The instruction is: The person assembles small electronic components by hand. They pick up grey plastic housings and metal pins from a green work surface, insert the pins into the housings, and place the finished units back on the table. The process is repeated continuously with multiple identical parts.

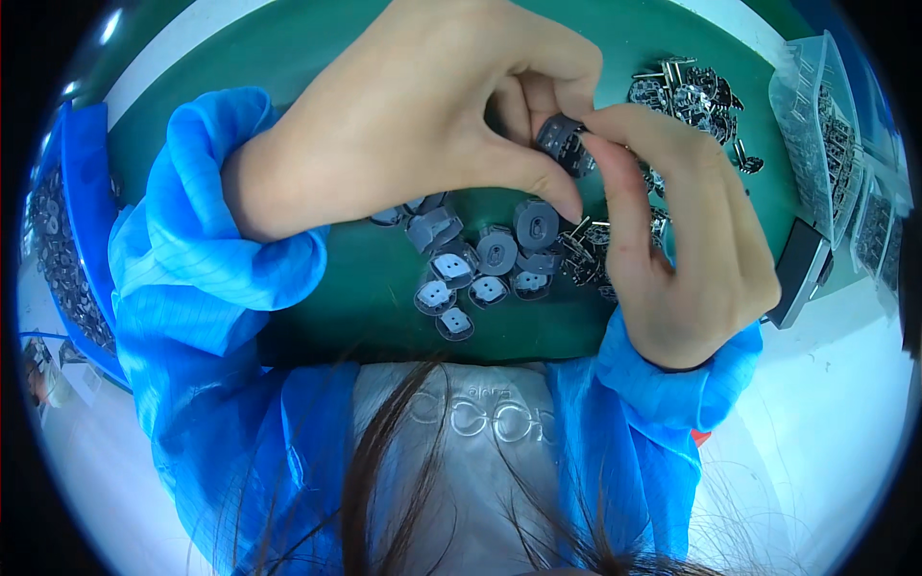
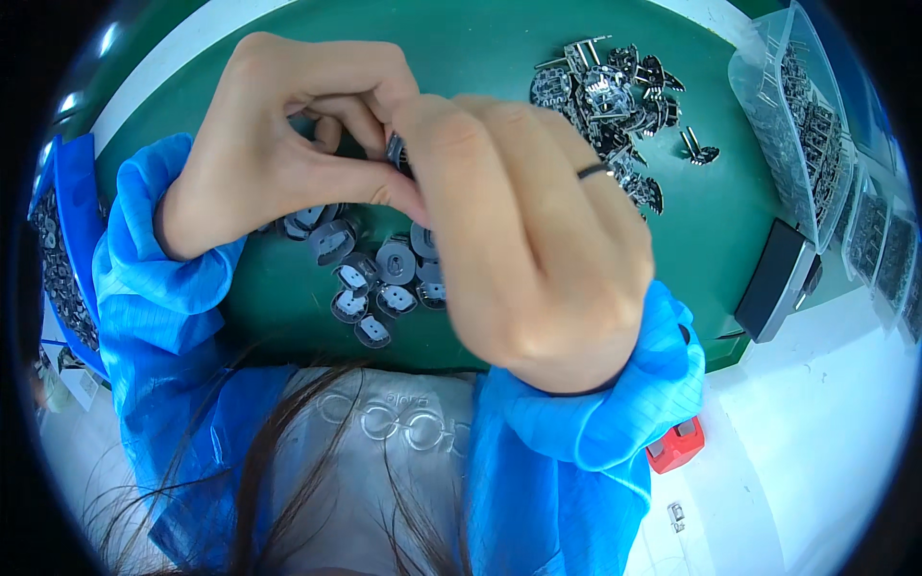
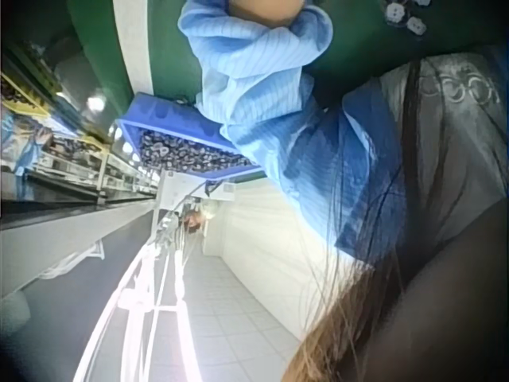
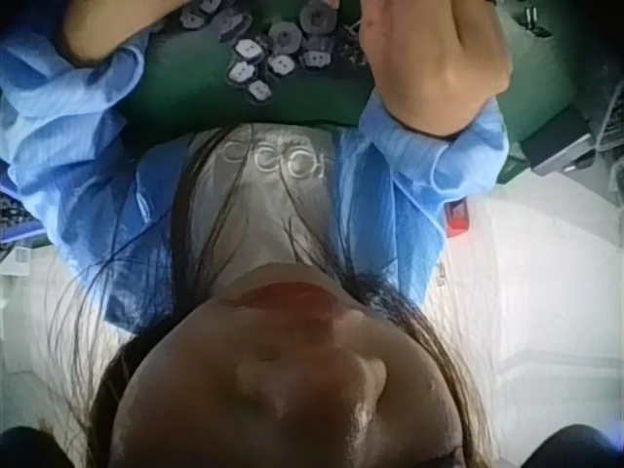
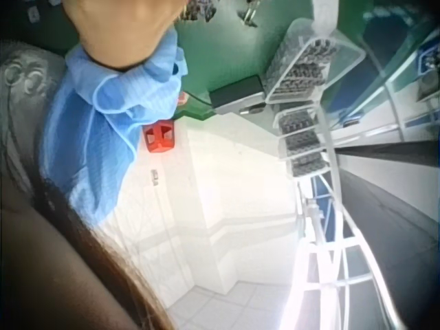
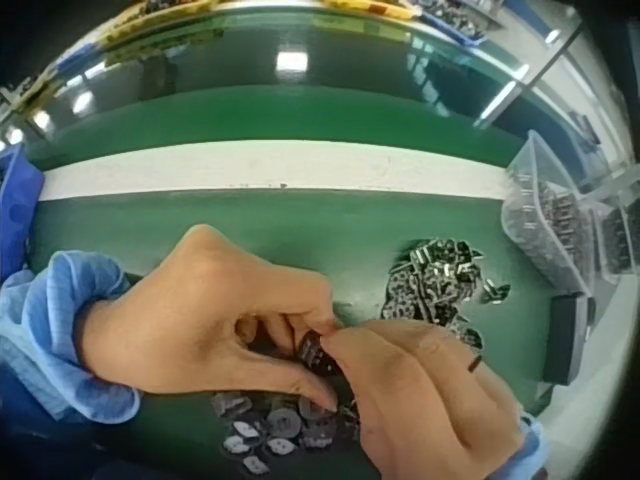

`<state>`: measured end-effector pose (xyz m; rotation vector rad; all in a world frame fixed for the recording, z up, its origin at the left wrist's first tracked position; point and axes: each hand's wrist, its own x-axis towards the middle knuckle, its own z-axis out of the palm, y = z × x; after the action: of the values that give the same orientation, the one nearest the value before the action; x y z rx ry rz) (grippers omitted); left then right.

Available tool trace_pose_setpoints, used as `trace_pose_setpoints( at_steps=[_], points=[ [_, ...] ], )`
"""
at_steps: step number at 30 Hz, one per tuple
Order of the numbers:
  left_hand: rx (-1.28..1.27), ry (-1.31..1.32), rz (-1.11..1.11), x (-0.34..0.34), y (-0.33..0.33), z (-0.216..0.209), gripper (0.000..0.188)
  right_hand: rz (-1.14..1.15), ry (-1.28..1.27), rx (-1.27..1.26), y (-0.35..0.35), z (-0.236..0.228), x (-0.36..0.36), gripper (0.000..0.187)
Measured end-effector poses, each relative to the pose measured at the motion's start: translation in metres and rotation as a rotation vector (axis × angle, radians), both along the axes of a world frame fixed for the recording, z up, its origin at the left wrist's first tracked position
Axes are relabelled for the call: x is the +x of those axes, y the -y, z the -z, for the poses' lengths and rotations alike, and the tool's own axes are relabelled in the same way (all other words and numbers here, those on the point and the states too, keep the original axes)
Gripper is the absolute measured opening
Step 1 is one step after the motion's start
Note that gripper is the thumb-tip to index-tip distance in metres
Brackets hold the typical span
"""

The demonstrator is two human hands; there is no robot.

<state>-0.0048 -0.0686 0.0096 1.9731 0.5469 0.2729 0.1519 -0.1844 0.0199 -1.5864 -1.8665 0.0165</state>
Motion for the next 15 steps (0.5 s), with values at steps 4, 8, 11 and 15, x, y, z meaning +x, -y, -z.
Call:
trace_pose_setpoints(
  at_steps=[4,8,11,15],
  points=[
    [-0.209,0.015,-0.069,-0.003,0.003,0.0,0.029,-0.008,-0.001,0.054,-0.004,0.002,0.001,0.023],
    [-0.64,0.095,-0.08,0.001,-0.006,-0.005,0.034,-0.019,0.026,0.035,-0.008,0.003,0.016,0.028],
    [-0.713,0.192,-0.108,-0.001,-0.006,-0.003,0.025,-0.003,-0.51,-0.182,-0.003,0.004,0.005,0.03],
    [-0.458,0.215,-0.139,0.003,0.004,-0.009,0.024,0.006,-0.807,-0.41,0.0,0.002,0.004,0.031]
  ],
)
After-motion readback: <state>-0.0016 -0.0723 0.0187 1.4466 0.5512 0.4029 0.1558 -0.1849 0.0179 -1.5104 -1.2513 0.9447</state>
